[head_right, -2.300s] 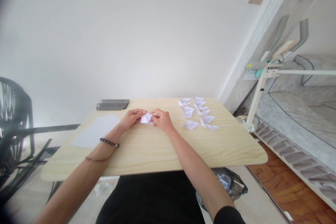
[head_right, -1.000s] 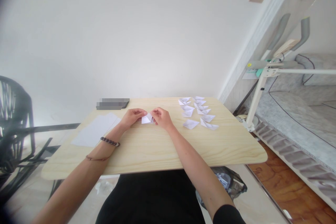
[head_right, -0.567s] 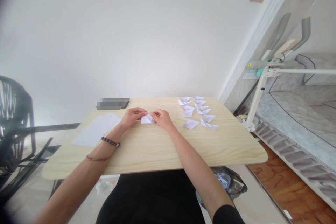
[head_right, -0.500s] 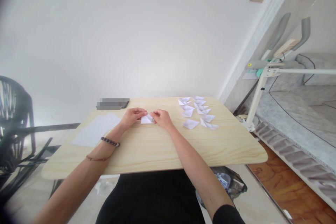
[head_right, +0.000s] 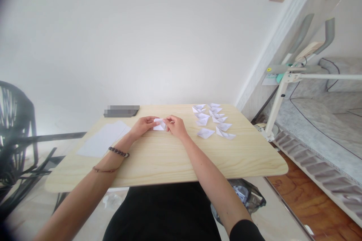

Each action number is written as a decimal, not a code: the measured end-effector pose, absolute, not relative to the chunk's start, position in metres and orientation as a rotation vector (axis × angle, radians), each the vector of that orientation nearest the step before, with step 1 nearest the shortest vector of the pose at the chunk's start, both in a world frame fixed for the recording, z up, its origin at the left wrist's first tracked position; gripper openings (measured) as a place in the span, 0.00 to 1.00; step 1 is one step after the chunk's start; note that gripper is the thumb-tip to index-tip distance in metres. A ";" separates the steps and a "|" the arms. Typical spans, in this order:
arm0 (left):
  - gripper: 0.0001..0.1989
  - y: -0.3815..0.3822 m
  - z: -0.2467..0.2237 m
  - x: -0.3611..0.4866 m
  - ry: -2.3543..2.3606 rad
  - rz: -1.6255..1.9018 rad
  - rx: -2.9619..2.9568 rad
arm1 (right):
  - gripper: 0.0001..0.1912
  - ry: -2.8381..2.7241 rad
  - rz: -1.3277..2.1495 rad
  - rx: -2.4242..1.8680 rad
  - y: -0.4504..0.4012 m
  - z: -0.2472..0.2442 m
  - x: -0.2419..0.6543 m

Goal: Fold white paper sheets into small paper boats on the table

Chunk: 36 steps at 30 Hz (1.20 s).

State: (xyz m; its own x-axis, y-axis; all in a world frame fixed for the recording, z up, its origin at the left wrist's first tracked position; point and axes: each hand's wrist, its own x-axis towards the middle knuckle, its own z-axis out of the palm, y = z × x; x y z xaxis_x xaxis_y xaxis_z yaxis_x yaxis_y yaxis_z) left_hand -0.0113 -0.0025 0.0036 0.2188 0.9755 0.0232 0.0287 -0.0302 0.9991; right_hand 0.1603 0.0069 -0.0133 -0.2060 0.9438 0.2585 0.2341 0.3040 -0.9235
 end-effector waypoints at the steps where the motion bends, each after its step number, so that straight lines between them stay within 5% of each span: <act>1: 0.23 -0.003 0.003 -0.011 1.060 1.028 1.358 | 0.18 -1.649 0.967 -1.084 0.007 -0.013 0.160; 36: 0.17 0.003 -0.002 -0.012 1.090 1.094 1.447 | 0.14 -1.834 0.847 -0.955 0.003 -0.010 0.160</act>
